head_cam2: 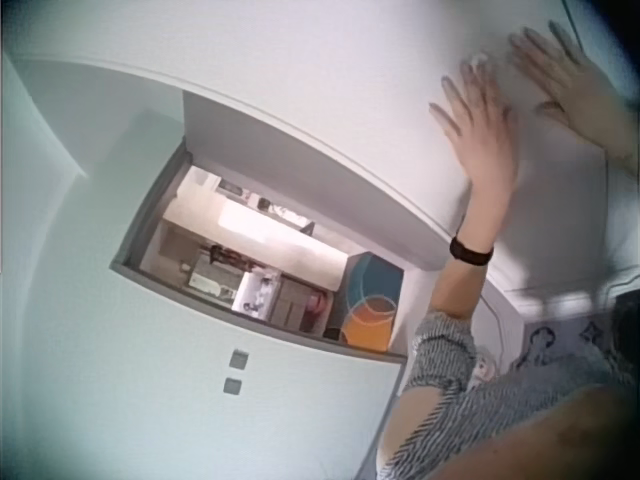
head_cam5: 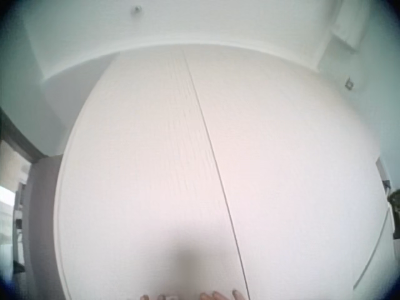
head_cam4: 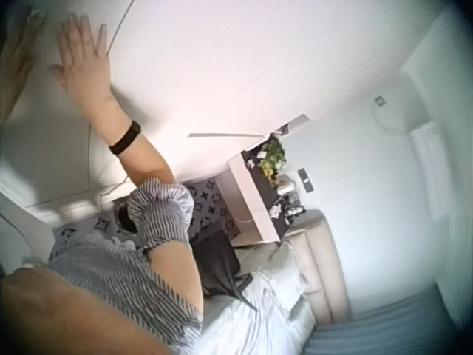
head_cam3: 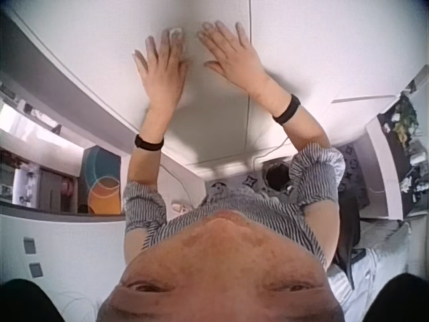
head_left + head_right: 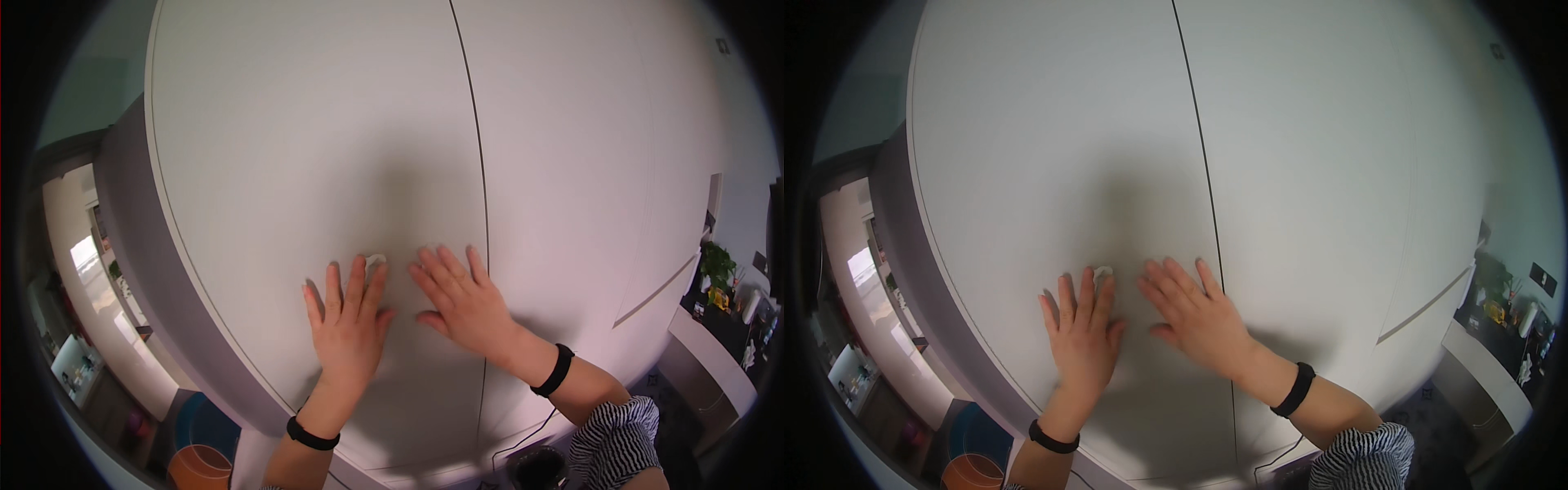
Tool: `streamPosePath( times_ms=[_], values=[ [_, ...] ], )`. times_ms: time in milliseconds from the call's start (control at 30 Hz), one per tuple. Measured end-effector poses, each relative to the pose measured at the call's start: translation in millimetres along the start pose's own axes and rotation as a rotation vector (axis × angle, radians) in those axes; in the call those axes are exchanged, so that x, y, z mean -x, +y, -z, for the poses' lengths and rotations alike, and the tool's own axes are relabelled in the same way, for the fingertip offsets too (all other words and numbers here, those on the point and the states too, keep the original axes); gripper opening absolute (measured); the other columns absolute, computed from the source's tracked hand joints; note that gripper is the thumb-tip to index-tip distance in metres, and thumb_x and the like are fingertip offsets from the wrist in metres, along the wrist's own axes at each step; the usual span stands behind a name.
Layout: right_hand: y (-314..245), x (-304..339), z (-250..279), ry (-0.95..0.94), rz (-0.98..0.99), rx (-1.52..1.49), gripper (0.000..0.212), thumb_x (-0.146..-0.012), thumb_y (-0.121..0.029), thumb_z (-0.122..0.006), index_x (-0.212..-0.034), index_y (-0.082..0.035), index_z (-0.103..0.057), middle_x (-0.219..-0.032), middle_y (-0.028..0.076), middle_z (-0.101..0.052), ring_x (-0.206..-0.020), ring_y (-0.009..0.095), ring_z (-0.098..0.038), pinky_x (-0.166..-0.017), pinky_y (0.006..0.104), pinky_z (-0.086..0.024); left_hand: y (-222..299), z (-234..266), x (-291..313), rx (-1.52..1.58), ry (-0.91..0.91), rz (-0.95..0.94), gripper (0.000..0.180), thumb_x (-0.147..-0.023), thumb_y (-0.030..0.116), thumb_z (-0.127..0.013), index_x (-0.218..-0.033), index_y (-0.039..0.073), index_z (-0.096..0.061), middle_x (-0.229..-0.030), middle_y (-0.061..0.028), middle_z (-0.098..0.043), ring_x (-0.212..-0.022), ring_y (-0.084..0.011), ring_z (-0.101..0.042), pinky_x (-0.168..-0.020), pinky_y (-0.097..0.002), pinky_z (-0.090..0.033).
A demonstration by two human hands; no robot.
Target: Cleaning the surface of a wardrobe with a wet wipe.
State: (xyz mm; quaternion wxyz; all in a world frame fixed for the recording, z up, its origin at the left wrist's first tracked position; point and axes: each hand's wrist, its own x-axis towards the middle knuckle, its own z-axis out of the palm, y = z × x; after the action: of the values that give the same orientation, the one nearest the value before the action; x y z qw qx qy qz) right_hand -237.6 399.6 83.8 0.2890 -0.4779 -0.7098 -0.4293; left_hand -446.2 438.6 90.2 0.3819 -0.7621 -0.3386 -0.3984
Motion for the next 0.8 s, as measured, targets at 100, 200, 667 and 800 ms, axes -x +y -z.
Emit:
streamPosePath(
  times_ms=[100, 200, 667, 800],
  values=[
    [28.0, 1.6, -3.4, 0.073, -0.112, 0.081, 0.082, -0.087, -0.046, -0.069, -0.152, -0.006, -0.038, -0.159, 0.016, -0.035, -0.148, 0.034, -0.03, -0.12, 0.0555, -0.022, 2.1, -13.3, 3.7, 0.005, -0.039, 0.072, 0.082, -0.08, 0.022, -0.075, -0.154, 0.014, -0.04, -0.16, -0.0089, -0.035, -0.147, -0.0408, -0.028, -0.119, -0.0635, -0.017],
    [57.9, -41.1, 15.5, 0.264, -0.208, 0.079, 0.08, -0.092, -0.037, -0.067, -0.153, -0.001, -0.032, -0.159, 0.022, -0.033, -0.146, 0.041, -0.031, -0.12, 0.0563, -0.022, -30.1, -7.9, -13.7, 0.02, 0.061, 0.078, 0.079, -0.084, 0.02, -0.071, -0.155, 0.013, -0.038, -0.161, -0.0099, -0.035, -0.149, -0.0418, -0.025, -0.12, -0.0631, -0.014],
    [21.8, -68.8, 17.4, 0.222, -0.263, 0.006, 0.082, -0.094, -0.037, -0.067, -0.154, 0.004, -0.028, -0.16, 0.027, -0.027, -0.148, 0.046, -0.025, -0.119, 0.0564, -0.023, -96.4, 14.4, -14.1, 0.089, 0.058, 0.026, 0.072, -0.092, 0.024, -0.065, -0.155, 0.006, -0.035, -0.162, -0.0124, -0.033, -0.151, -0.042, -0.021, -0.121, -0.0613, -0.01],
    [2.9, -80.2, 18.7, 0.159, -0.131, -0.017, 0.085, -0.09, -0.037, -0.071, -0.153, 0.003, -0.03, -0.16, 0.025, -0.028, -0.148, 0.044, -0.027, -0.119, 0.0557, -0.024, -93.0, 18.8, -25.7, 0.116, 0.066, 0.021, 0.07, -0.093, 0.027, -0.064, -0.155, 0.007, -0.036, -0.161, -0.0113, -0.034, -0.151, -0.0411, -0.023, -0.12, -0.0615, -0.01]
  ],
)
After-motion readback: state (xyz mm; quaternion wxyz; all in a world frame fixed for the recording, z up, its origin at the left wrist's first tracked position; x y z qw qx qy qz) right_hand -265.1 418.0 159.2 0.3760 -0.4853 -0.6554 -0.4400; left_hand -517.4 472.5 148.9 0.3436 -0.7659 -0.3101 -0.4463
